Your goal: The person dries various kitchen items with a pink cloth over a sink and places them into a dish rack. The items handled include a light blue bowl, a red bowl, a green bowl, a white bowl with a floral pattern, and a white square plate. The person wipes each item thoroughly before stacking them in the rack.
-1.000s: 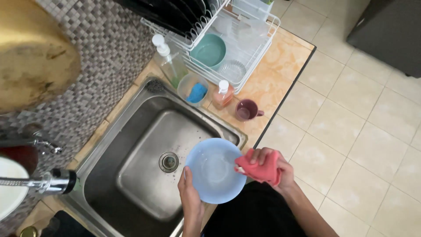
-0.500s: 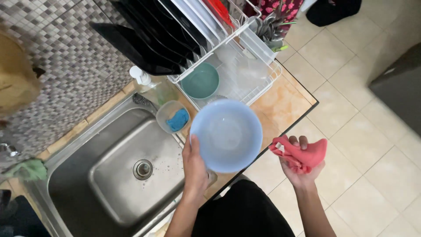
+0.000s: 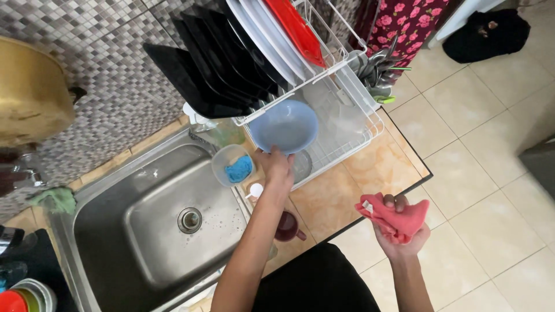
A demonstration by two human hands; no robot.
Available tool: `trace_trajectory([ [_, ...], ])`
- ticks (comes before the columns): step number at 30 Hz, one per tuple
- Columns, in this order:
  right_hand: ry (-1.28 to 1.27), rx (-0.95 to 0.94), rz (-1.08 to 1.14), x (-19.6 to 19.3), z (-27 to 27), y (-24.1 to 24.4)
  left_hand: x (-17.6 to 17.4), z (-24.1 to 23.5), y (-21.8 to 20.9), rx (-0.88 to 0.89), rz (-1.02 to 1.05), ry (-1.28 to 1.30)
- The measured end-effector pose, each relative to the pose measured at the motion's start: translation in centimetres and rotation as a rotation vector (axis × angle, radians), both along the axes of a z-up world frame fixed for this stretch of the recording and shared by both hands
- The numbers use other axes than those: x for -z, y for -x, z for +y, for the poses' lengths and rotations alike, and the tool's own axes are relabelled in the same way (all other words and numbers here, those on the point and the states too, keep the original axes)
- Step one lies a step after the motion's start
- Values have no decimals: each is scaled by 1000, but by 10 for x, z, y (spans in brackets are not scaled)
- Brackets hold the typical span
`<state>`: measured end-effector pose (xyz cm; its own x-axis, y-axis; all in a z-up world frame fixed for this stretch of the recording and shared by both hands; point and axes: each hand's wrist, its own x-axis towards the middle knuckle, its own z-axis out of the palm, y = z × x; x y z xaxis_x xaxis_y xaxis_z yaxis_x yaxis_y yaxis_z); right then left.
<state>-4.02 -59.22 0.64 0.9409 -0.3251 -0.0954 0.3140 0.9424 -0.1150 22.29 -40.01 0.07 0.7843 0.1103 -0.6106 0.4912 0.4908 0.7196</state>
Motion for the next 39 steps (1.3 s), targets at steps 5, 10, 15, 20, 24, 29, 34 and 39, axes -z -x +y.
trace_trajectory([
  [5, 154, 22, 171, -17, -4, -19, 33, -14, -18, -161, -27, 76],
  [10, 103, -32, 117, -2, -17, -25, 43, -24, -5, -123, -99, -207],
  [15, 97, -90, 21, -5, -14, -35, 2, -19, 30, 191, -553, -885],
  [20, 158, -132, 105, -16, 11, -40, -105, 8, 75, 580, -631, -718],
  [24, 354, -291, 187, 2, 37, -42, -125, 39, 125, 701, -609, -174],
  [29, 937, -559, 241, -3, 87, -54, -154, 104, 169, 499, -667, -500],
  [34, 1197, -868, 241, -29, 148, -72, -130, 181, 213, 197, -673, -670],
  [39, 782, -727, 295, 7, 180, -85, -115, 298, 230, 71, -356, -903],
])
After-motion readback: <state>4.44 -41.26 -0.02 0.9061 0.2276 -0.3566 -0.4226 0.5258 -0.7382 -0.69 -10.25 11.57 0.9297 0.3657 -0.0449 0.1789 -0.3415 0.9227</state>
